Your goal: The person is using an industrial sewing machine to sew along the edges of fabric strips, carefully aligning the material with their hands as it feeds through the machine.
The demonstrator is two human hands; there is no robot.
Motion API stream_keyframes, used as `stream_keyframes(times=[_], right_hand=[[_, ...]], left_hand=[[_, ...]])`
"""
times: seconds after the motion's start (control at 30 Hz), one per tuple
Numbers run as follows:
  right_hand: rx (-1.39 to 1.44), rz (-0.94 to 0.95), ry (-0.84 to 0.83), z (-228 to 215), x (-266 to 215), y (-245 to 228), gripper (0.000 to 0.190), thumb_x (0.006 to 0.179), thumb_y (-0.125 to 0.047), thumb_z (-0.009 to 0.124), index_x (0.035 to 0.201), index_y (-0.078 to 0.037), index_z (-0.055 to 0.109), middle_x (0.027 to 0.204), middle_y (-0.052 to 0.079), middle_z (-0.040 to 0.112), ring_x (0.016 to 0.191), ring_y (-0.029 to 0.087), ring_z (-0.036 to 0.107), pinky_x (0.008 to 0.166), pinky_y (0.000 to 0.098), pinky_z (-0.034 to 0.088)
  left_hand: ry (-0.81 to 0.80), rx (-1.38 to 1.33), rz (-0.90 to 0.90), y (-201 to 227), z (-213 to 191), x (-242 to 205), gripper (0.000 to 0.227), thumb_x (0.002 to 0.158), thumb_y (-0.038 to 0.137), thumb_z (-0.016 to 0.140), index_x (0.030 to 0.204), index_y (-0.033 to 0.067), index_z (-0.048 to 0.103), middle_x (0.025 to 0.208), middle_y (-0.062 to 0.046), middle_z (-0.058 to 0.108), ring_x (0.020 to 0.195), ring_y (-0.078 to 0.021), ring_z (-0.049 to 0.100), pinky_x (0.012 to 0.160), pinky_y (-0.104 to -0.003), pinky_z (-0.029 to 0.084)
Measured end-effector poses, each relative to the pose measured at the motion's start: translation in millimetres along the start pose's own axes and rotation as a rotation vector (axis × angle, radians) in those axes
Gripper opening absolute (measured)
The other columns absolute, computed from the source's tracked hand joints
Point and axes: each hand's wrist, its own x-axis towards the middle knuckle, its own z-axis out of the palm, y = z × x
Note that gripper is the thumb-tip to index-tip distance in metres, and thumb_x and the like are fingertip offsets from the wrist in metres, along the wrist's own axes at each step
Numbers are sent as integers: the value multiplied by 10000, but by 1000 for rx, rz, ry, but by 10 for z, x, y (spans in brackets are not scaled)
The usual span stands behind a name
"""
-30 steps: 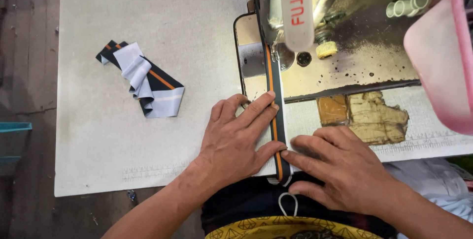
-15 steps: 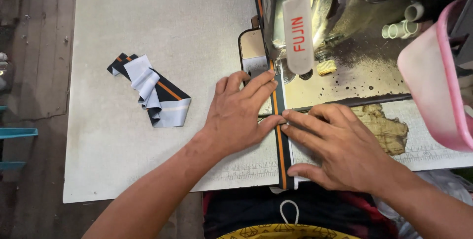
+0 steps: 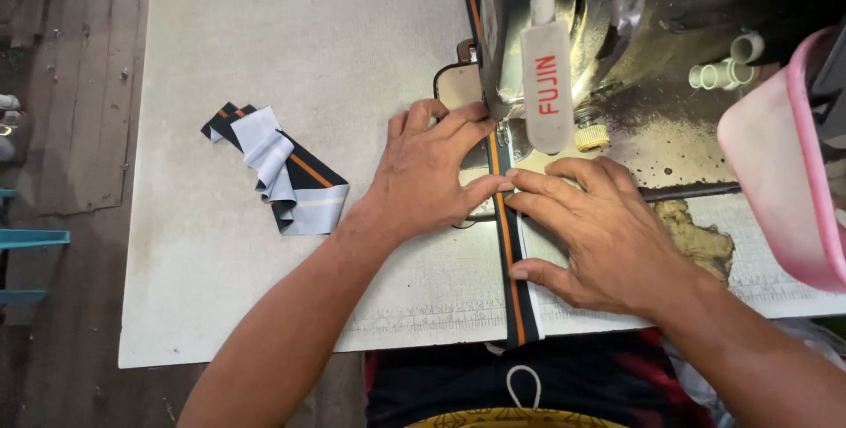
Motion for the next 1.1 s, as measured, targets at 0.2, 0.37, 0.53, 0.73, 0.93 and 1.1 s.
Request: stream_keyframes(times=[0.2, 0.37, 0.53, 0.73, 0.93, 1.1], right_hand=[[41, 20, 24, 22, 4, 7, 644, 886, -642, 545, 1329, -178, 604, 1469, -28, 564, 1302, 287, 487, 1021, 548, 385], [274, 38, 162, -133, -205, -117, 479, 891, -399, 680, 1281, -122, 659, 1407, 39, 625, 1319, 295, 502, 1072, 498, 385], [1308, 21, -131, -549, -684, -516, 399, 981, -483, 645, 1064, -120, 787, 946, 74, 827, 827, 199, 810, 732, 344, 617], [608, 764, -967, -1, -939, -545, 529, 866, -552, 649, 1389, -474, 625, 1445, -248, 668, 1332, -19, 634, 1105, 205, 472], [939, 757, -184, 924, -1408, -569, 438, 812, -254, 757, 1230, -122, 756, 1288, -11, 761, 1234, 121, 632, 1128, 308, 385], [1078, 884, -52, 1030, -1388, -780, 229, 790, -212, 821, 943, -46, 863, 939, -24, 827, 919, 65, 688, 873, 248, 527]], left_hand=[[43, 3, 6, -15, 29, 17, 576, 889, 582, 607, 1278, 160, 654, 1395, 24, 601, 1175, -332, 471, 955, -483, 353], [66, -8, -17, -20, 83, 17, 569, 869, 583, 625, 1278, 188, 654, 1396, 41, 603, 1203, -342, 479, 979, -495, 346], [77, -94, -19, -1, 46, -29, 503, 956, 505, 538, 1320, 170, 629, 1440, 25, 581, 1206, -338, 469, 986, -477, 343], [161, -273, -85, -72, 82, -7, 378, 997, 323, 505, 1316, 154, 620, 1430, 10, 568, 1221, -318, 473, 973, -502, 409], [241, -289, -90, -156, 187, -56, 334, 943, 203, 626, 1265, 124, 670, 1423, -45, 582, 1252, -330, 484, 996, -518, 424], [246, -296, -75, -171, 149, -96, 361, 925, 143, 663, 1284, 104, 667, 1409, -60, 593, 1238, -318, 488, 1030, -501, 414]])
